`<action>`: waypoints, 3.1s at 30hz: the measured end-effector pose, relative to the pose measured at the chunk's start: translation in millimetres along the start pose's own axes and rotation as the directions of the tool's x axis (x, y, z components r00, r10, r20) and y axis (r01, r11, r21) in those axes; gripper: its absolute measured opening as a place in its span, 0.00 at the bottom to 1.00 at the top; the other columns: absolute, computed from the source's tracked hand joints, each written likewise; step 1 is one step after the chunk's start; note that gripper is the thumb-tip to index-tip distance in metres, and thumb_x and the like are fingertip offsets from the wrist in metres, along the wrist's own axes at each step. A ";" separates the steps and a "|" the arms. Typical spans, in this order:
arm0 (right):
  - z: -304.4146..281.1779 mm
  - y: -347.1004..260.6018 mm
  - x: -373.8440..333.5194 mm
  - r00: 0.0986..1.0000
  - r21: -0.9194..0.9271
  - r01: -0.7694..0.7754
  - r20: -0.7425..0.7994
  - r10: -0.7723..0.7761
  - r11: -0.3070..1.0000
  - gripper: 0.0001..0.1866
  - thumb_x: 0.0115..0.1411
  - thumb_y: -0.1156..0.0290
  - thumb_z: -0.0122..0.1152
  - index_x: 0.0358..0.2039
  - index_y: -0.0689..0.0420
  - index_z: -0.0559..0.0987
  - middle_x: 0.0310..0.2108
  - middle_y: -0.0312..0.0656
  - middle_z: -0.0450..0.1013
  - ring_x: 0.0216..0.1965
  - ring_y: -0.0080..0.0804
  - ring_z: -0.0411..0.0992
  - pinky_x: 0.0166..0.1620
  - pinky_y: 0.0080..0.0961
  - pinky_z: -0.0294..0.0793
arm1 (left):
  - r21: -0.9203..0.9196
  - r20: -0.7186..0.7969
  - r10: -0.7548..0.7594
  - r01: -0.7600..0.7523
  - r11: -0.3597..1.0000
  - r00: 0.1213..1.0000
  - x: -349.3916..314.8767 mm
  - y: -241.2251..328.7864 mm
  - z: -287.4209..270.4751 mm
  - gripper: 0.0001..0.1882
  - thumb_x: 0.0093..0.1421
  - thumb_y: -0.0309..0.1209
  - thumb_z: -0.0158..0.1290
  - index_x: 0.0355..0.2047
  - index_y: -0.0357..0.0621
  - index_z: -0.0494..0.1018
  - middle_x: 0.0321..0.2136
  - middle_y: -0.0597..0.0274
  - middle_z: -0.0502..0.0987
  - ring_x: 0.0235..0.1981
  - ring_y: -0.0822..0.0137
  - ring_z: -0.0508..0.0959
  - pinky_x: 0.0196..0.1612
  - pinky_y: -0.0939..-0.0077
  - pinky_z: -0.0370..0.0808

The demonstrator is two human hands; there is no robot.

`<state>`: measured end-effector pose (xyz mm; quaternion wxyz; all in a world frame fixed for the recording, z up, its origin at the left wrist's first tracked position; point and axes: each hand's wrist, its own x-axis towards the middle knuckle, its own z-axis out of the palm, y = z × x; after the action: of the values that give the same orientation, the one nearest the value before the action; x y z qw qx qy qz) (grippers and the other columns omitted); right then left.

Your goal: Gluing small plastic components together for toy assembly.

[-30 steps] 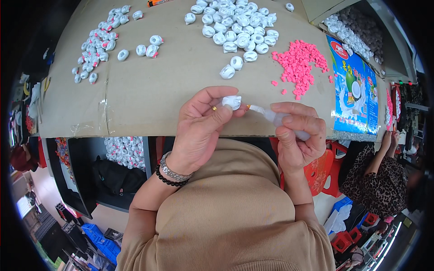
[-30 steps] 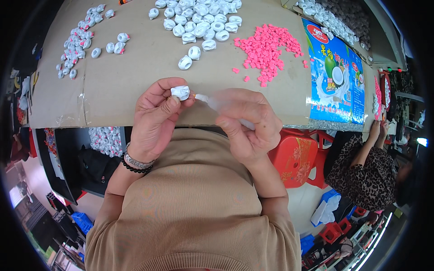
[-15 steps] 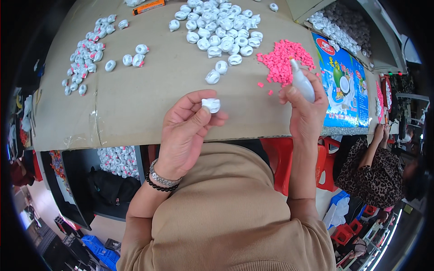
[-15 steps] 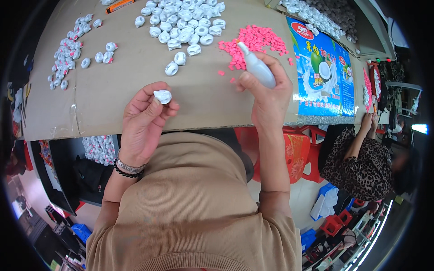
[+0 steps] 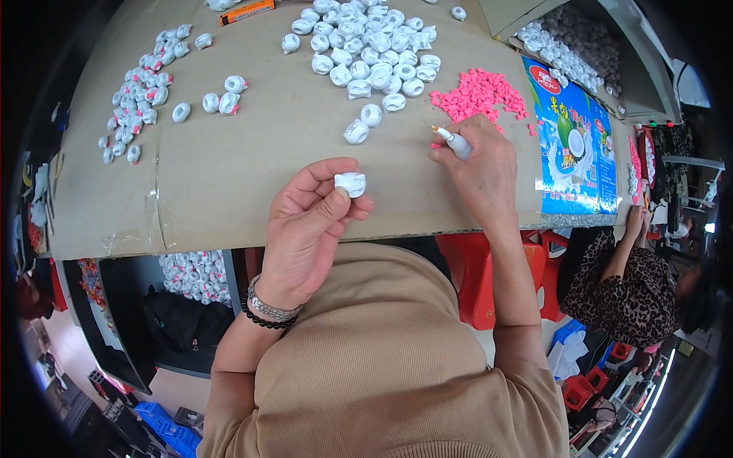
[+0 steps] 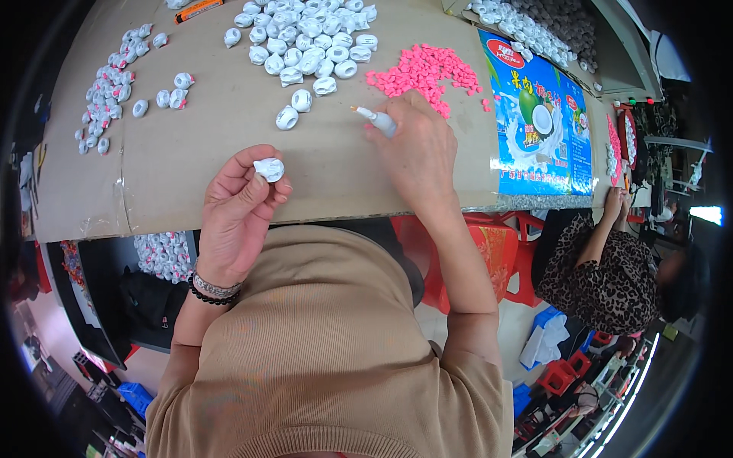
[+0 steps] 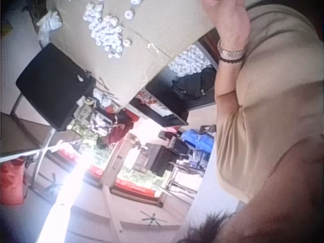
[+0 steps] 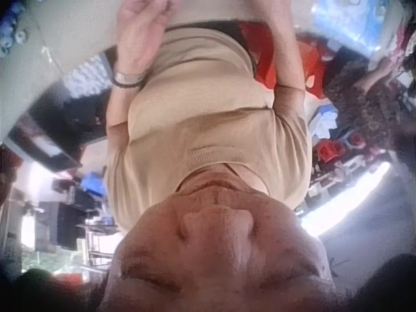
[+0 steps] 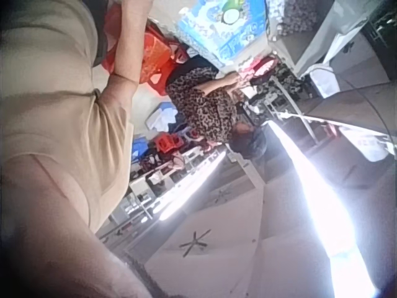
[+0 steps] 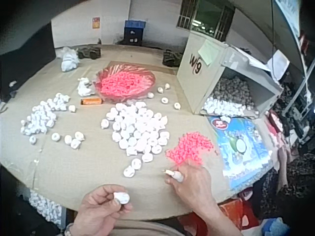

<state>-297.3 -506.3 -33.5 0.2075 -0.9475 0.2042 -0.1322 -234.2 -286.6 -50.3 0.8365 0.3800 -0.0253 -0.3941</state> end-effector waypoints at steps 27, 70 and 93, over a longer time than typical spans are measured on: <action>1.0 -17.7 0.7 0.978 0.058 0.156 0.129 -0.162 0.986 0.10 0.43 0.80 0.68 0.29 0.60 0.80 0.26 0.44 0.74 0.27 0.39 0.73 0.32 0.30 0.70 | -0.040 -0.012 0.051 -0.052 0.998 0.999 1.4 6.8 -9.7 0.14 0.62 0.26 0.51 0.48 0.36 0.69 0.39 0.60 0.76 0.37 0.69 0.78 0.41 0.77 0.74; 19.1 -59.4 -36.5 0.993 0.834 -0.120 0.103 0.062 0.539 0.12 0.44 0.82 0.71 0.25 0.58 0.73 0.24 0.34 0.72 0.29 0.18 0.70 0.34 0.19 0.70 | 0.459 0.135 0.351 -0.373 0.807 0.927 -3.2 -9.7 1.2 0.13 0.60 0.16 0.50 0.46 0.32 0.71 0.40 0.60 0.76 0.41 0.76 0.76 0.44 0.83 0.73; 2.5 -33.9 -26.3 0.975 0.947 -0.155 0.101 0.197 0.280 0.16 0.45 0.89 0.63 0.32 0.58 0.71 0.32 0.35 0.68 0.31 0.19 0.68 0.32 0.16 0.69 | 0.845 0.515 0.487 -0.323 -0.426 0.706 23.0 83.5 -57.3 0.15 0.52 0.19 0.56 0.41 0.37 0.71 0.35 0.53 0.74 0.33 0.56 0.72 0.40 0.66 0.71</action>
<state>-308.4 -465.6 -24.9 0.7357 -0.6107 0.1931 -0.2204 -145.4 -233.5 -42.1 0.3101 0.8452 -0.4095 0.1472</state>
